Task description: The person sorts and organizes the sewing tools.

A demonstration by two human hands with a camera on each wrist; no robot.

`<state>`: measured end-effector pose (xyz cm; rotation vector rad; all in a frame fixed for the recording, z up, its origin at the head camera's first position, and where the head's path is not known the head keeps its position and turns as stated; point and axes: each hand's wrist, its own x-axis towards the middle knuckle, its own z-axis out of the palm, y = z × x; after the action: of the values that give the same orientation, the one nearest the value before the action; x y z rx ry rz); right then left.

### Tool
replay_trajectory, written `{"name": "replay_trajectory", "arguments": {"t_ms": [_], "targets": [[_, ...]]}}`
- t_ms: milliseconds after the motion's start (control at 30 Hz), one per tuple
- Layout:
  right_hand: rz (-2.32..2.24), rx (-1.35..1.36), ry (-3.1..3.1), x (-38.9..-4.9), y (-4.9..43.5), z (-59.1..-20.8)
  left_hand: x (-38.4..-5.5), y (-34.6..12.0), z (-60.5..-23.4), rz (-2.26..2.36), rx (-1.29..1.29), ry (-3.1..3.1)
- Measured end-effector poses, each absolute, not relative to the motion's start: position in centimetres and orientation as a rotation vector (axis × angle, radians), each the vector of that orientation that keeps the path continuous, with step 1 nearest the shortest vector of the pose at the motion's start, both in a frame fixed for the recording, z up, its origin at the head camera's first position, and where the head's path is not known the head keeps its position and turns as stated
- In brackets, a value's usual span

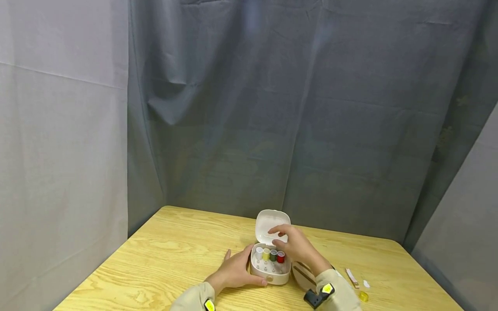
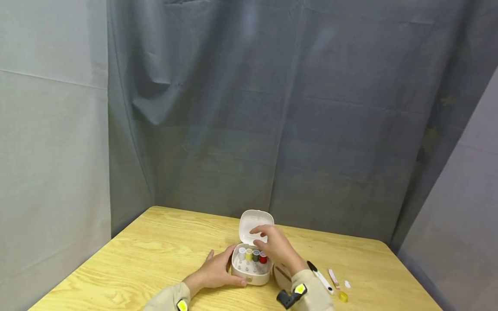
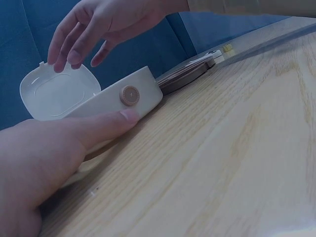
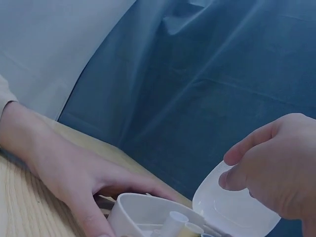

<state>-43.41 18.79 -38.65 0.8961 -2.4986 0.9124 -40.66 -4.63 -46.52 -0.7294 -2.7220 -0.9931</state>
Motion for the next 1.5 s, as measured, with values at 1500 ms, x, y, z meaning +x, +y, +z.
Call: {"name": "replay_trajectory", "arguments": {"t_ms": [1500], "targets": [[0.873,0.696,-2.522,-43.4,24.8,-38.2,-41.2,-4.5,-47.0,-1.019,-0.716,-2.724]]}}
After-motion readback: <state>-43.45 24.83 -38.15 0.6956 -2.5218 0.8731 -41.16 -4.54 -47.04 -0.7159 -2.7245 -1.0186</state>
